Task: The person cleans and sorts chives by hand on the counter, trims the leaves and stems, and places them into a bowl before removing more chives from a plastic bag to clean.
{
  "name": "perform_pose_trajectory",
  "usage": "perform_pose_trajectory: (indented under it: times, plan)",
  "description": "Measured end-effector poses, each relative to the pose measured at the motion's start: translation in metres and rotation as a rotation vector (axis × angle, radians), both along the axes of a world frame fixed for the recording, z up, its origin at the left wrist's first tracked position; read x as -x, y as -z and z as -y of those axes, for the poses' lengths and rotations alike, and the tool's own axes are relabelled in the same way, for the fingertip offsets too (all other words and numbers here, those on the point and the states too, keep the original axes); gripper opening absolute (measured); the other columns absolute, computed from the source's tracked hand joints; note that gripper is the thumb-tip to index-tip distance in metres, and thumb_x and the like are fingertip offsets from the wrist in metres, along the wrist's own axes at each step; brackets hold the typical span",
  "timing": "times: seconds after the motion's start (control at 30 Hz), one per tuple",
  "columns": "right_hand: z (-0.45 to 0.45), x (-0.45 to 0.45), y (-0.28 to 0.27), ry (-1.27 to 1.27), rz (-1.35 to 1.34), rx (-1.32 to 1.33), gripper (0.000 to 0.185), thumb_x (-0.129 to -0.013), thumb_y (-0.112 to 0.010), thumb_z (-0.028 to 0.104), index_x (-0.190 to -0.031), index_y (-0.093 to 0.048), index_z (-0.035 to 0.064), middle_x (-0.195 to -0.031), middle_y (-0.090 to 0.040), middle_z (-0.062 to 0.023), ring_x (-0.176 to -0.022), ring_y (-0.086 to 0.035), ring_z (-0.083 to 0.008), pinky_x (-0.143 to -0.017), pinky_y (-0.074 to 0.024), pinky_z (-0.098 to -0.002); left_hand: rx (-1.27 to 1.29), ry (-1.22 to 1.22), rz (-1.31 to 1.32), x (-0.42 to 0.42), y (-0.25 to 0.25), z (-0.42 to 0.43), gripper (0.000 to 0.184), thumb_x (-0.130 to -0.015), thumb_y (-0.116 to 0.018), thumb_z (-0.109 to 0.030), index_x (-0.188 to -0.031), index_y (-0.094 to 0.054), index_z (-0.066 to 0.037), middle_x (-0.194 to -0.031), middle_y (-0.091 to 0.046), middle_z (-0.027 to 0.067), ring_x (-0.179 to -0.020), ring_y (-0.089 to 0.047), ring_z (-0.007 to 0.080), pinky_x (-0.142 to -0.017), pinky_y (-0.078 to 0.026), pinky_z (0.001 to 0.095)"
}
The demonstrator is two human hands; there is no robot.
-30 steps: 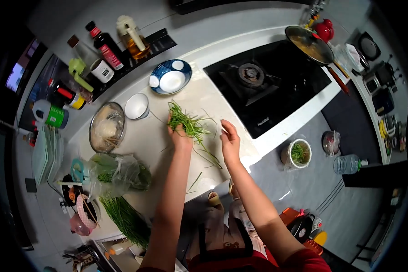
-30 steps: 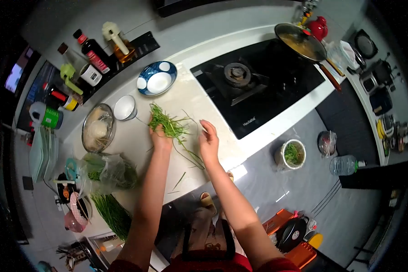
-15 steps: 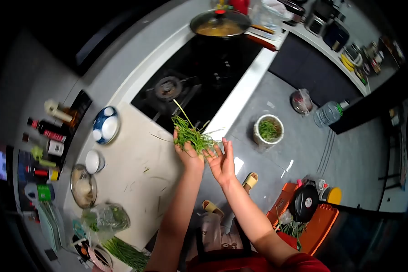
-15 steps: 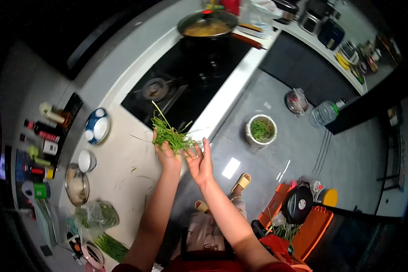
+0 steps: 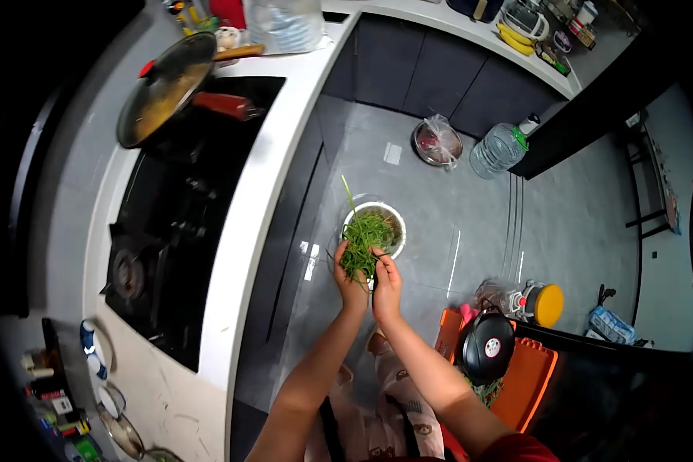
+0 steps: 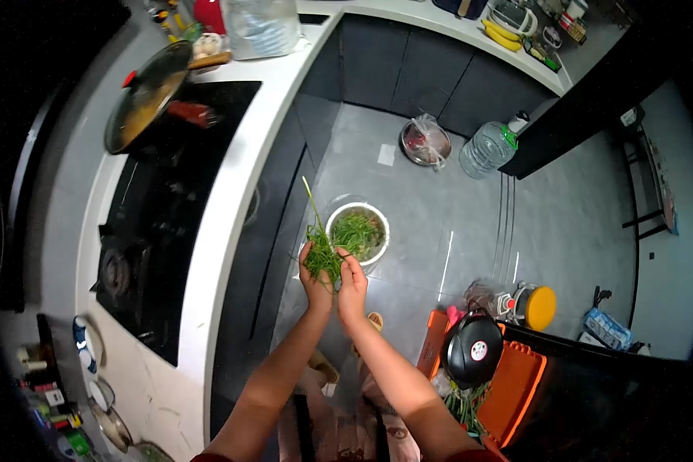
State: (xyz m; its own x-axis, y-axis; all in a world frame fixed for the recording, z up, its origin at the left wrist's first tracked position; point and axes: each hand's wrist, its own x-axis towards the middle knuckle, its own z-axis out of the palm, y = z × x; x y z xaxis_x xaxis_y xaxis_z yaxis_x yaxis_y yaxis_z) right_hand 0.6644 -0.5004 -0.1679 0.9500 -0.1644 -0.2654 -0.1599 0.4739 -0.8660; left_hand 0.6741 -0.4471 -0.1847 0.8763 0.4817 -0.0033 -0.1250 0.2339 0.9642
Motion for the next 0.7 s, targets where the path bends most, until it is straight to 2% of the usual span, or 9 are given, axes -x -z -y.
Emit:
perform_pose_trajectory:
  times: [0.03, 0.27, 0.3, 0.4, 0.43, 0.47, 0.53, 0.57, 0.7]
  plan:
    - [0.008, -0.015, 0.017, -0.009, 0.025, 0.039, 0.026, -0.09, -0.038, 0.009, -0.11, -0.053, -0.0003, -0.112, -0.053, -0.007, -0.105, -0.047, -0.0155, -0.093, -0.0329, -0.0263, 0.107, 0.001, -0.039, -0.017, 0.016, 0.01, 0.048, -0.07, -0.037, 0.006, -0.118, -0.041, 0.0, -0.112, -0.048, 0.0104, -0.101, -0.048, 0.0182, -0.088, -0.039, 0.0282]
    - [0.04, -0.107, 0.187, 0.055, 0.271, 0.616, 0.03, -0.081, -0.037, -0.001, -0.107, -0.053, -0.0013, -0.114, -0.05, -0.0142, -0.109, -0.045, -0.0244, -0.095, -0.0317, -0.0312, -0.187, 0.219, -0.051, -0.109, 0.188, 0.031, 0.05, -0.077, -0.054, -0.007, -0.124, -0.037, -0.005, -0.118, -0.044, 0.0109, -0.107, -0.044, 0.0204, -0.092, -0.035, 0.0303]
    - [0.044, -0.113, 0.22, 0.041, 0.311, 0.688, 0.032, -0.079, -0.038, -0.001, -0.109, -0.052, -0.0006, -0.115, -0.049, -0.0161, -0.111, -0.044, -0.0281, -0.096, -0.0317, -0.034, -0.118, 0.239, -0.053, -0.113, 0.22, 0.034, 0.053, -0.078, -0.056, -0.01, -0.126, -0.035, -0.006, -0.12, -0.043, 0.0128, -0.11, -0.043, 0.0237, -0.093, -0.034, 0.0325]
    - [0.057, -0.118, 0.332, 0.018, 0.378, 0.999, 0.036, -0.077, -0.039, -0.003, -0.112, -0.05, 0.0007, -0.115, -0.049, -0.0182, -0.112, -0.042, -0.0326, -0.096, -0.0321, -0.0377, -0.477, 0.242, -0.063, -0.12, 0.345, 0.036, 0.057, -0.077, -0.058, -0.013, -0.127, -0.033, -0.007, -0.12, -0.043, 0.0158, -0.11, -0.043, 0.0282, -0.093, -0.034, 0.0357]
    - [0.064, -0.12, 0.374, -0.065, 0.374, 1.128, 0.041, -0.074, -0.045, 0.0, -0.115, -0.048, 0.0035, -0.119, -0.046, -0.0185, -0.113, -0.041, -0.0356, -0.097, -0.0323, -0.0397, -0.665, 0.311, -0.029, -0.122, 0.361, 0.03, 0.063, -0.075, -0.06, -0.015, -0.13, -0.03, -0.008, -0.124, -0.038, 0.019, -0.109, -0.043, 0.0344, -0.092, -0.036, 0.0389]
    - [0.07, -0.118, 0.404, -0.214, 0.254, 1.33, 0.042, -0.073, -0.048, 0.002, -0.116, -0.048, 0.0041, -0.12, -0.045, -0.0182, -0.112, -0.041, -0.0353, -0.096, -0.0333, -0.0392, -0.895, 0.43, -0.288, -0.122, 0.379, 0.028, 0.065, -0.074, -0.061, -0.014, -0.13, -0.029, -0.008, -0.125, -0.036, 0.0195, -0.108, -0.043, 0.0354, -0.091, -0.037, 0.0392]
    - [0.077, -0.12, 0.434, -0.521, -0.009, 1.707, 0.046, -0.071, -0.053, 0.005, -0.117, -0.048, 0.0054, -0.123, -0.042, -0.0175, -0.111, -0.042, -0.0349, -0.095, -0.0354, -0.0382, -1.342, 0.654, -0.825, -0.127, 0.407, 0.022, 0.069, -0.072, -0.062, -0.013, -0.132, -0.027, -0.01, -0.128, -0.032, 0.0204, -0.107, -0.043, 0.0372, -0.088, -0.04, 0.0399]
    - [0.081, -0.124, 0.442, -0.52, -0.09, 1.606, 0.051, -0.067, -0.059, 0.007, -0.117, -0.048, 0.0063, -0.126, -0.039, -0.0167, -0.109, -0.044, -0.0325, -0.092, -0.0387, -0.0367, -1.292, 0.667, -0.829, -0.133, 0.414, 0.017, 0.077, -0.068, -0.065, -0.009, -0.133, -0.023, -0.009, -0.131, -0.027, 0.0218, -0.106, -0.044, 0.0395, -0.085, -0.042, 0.0403]
    - [0.08, -0.12, 0.401, -0.404, -0.003, 1.505, 0.052, -0.063, -0.054, -0.003, -0.114, -0.048, 0.0021, -0.121, -0.043, -0.0202, -0.106, -0.046, -0.0338, -0.089, -0.0408, -0.0362, -1.213, 0.702, -0.743, -0.13, 0.402, 0.01, 0.079, -0.065, -0.065, -0.003, -0.132, -0.023, -0.005, -0.132, -0.026, 0.0236, -0.109, -0.043, 0.0388, -0.086, -0.042, 0.0393]
